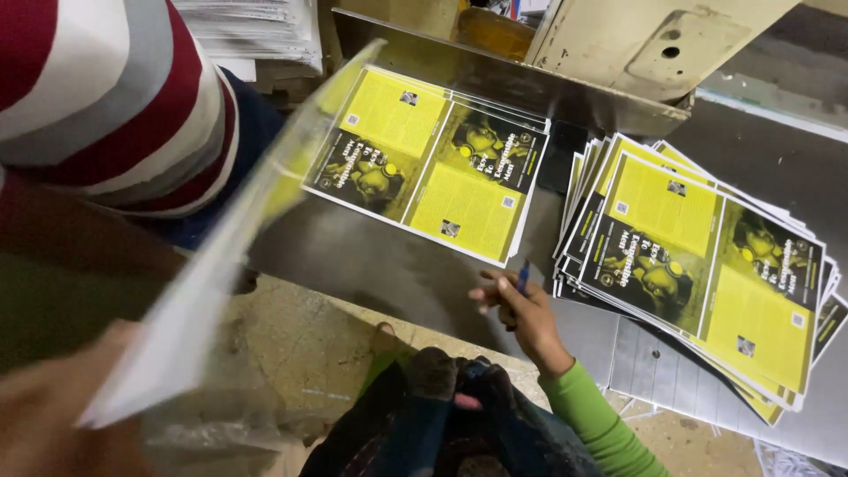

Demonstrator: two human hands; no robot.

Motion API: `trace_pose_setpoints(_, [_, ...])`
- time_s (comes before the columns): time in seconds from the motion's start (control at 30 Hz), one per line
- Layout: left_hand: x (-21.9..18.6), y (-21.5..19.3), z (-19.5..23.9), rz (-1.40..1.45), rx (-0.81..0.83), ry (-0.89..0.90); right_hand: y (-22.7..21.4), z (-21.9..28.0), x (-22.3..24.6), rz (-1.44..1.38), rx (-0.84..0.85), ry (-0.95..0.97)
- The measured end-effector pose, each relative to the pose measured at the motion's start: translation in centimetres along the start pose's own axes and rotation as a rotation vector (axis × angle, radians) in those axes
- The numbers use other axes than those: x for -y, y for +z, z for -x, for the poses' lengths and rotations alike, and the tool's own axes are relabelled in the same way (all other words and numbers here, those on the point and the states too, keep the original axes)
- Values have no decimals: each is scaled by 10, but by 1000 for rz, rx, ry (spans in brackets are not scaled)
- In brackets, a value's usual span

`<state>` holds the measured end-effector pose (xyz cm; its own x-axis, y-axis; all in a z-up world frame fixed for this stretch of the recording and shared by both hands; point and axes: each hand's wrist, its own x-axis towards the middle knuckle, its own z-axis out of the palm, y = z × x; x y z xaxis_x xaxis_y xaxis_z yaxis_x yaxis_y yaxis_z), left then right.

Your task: Aligning and marking stacks of printed paper at a cutting station.

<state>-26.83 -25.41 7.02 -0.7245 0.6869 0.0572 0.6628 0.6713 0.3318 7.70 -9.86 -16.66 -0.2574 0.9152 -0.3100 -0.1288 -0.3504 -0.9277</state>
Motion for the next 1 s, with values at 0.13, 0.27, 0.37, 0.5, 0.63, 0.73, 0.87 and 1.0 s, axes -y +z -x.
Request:
trace_pose_setpoints(0.13, [-38, 33, 44, 577, 387, 95, 31, -2, 23, -138, 281, 96])
trace_pose_setpoints(0.27, [-8, 143, 57, 32, -92, 1050, 52, -23, 8, -239, 389, 221])
trace_pose_setpoints(0.37, [3, 199, 55, -84, -51, 1102, 60, -47, -22, -64, 332, 330])
trace_pose_setpoints(0.5, [25, 271, 69, -24, 718, 1006, 51, -63, -60, 481, 326, 60])
trace_pose_setpoints(0.63, [19, 268, 53, 99, 742, 925, 62, -58, -38, 934, 289, 46])
trace_pose_setpoints(0.73, [50, 338, 15, 156, 275, 945, 48, -74, -58, 1018, 192, 50])
trace_pose_setpoints(0.87, [19, 324, -73, -129, 171, 734, 55, -81, -44, 1124, 271, 11])
trace_pose_setpoints(1.0, [18, 307, -107, 34, 337, 535, 65, -77, -16, 1178, 229, 73])
